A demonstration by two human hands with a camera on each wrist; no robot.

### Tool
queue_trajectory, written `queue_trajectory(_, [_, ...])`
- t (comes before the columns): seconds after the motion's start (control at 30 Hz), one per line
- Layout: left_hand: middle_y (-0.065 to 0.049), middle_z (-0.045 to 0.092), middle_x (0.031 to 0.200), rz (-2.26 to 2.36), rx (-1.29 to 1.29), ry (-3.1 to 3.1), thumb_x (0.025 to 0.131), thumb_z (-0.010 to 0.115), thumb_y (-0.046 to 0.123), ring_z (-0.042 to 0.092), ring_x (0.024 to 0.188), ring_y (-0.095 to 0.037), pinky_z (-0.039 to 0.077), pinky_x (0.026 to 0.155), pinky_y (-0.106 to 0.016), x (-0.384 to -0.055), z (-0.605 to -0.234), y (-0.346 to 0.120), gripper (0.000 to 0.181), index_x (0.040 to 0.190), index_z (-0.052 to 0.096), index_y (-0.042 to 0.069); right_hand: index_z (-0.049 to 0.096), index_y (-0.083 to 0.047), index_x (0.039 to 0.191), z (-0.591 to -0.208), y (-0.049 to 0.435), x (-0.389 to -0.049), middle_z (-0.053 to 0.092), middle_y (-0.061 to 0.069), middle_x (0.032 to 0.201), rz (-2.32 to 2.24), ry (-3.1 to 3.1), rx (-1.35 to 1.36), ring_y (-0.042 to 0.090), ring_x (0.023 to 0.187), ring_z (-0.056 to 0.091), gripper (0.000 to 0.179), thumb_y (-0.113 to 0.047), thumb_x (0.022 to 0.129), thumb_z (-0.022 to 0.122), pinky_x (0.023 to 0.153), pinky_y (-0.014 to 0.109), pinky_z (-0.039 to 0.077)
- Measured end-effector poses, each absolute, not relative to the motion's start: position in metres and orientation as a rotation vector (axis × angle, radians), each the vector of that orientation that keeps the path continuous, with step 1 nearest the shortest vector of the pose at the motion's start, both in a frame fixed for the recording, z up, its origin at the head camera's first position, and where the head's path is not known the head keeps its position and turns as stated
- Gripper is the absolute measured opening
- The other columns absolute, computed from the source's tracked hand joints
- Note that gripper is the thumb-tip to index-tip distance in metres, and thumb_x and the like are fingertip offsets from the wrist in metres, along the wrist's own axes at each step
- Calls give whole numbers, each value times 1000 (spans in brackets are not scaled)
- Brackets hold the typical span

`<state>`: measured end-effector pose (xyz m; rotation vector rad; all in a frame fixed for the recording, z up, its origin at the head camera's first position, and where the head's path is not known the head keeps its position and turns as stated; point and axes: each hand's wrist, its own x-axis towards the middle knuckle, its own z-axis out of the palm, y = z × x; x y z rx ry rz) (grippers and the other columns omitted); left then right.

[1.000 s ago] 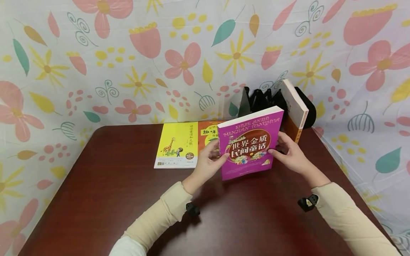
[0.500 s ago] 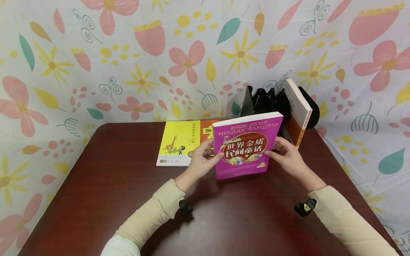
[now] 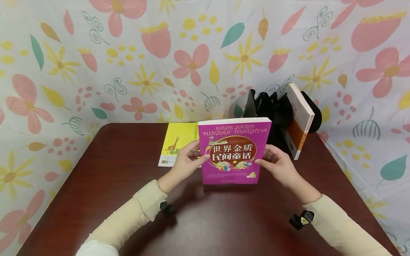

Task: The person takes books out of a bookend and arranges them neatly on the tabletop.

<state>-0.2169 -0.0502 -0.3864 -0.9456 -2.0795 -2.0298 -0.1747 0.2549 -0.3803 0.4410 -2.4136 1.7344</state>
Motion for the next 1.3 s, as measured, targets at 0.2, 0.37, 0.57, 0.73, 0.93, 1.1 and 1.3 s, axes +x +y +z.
queue_trajectory(0.2, [-27, 62, 119, -2085, -931, -2051, 87, 63, -9, 70, 93, -24, 57, 74, -39, -209, -386, -68, 49, 134, 51, -5, 57, -3, 123, -374, 235, -164, 69, -13, 99, 1789, -2467, 279, 11, 88, 63, 38, -13, 89, 69, 76, 25, 55])
queue_trajectory(0.37, [-33, 58, 120, -2223, -856, -1958, 87, 60, -12, 69, 94, -17, 57, 76, -40, -200, -384, -80, 50, 134, 47, -10, 57, -1, 125, -368, 219, -160, 69, -3, 102, 1825, -2500, 237, 14, 89, 63, 41, -14, 88, 70, 76, 26, 55])
queue_trajectory(0.57, [-9, 71, 109, -2351, -640, -1912, 87, 61, -9, 70, 88, -16, 57, 76, -37, -190, -384, -89, 47, 132, 50, -9, 56, 2, 126, -364, 203, -158, 67, 11, 104, 1920, -2478, 193, 14, 87, 63, 41, -9, 89, 68, 76, 27, 56])
queue_trajectory(0.73, [4, 73, 97, -2469, -413, -1863, 88, 59, -9, 71, 83, -15, 57, 73, -33, -188, -387, -99, 35, 122, 57, -1, 54, 5, 128, -367, 188, -159, 65, 14, 102, 2005, -2461, 164, 13, 85, 64, 42, -5, 89, 67, 73, 29, 57])
queue_trajectory(0.93, [3, 73, 94, -2534, -207, -1889, 89, 58, -8, 70, 82, -14, 58, 70, -32, -188, -390, -114, 36, 123, 53, 1, 54, 8, 128, -372, 172, -160, 64, 18, 102, 2106, -2436, 132, 13, 82, 66, 42, -2, 88, 66, 71, 33, 58])
queue_trajectory(1.1, [1, 71, 93, -2666, -157, -1867, 90, 53, -5, 68, 82, -11, 57, 69, -28, -187, -394, -130, 24, 111, 55, 6, 53, 7, 129, -377, 160, -162, 63, 19, 105, 2203, -2422, 75, 15, 83, 67, 45, -4, 88, 67, 72, 36, 58])
queue_trajectory(1.3, [-1, 68, 104, -2822, -303, -1761, 91, 44, -10, 66, 88, -11, 56, 74, -26, -183, -402, -150, 34, 115, 55, 12, 52, 8, 131, -383, 144, -164, 65, 17, 106, 2338, -2373, 7, 16, 82, 68, 45, -3, 90, 65, 72, 36, 58])
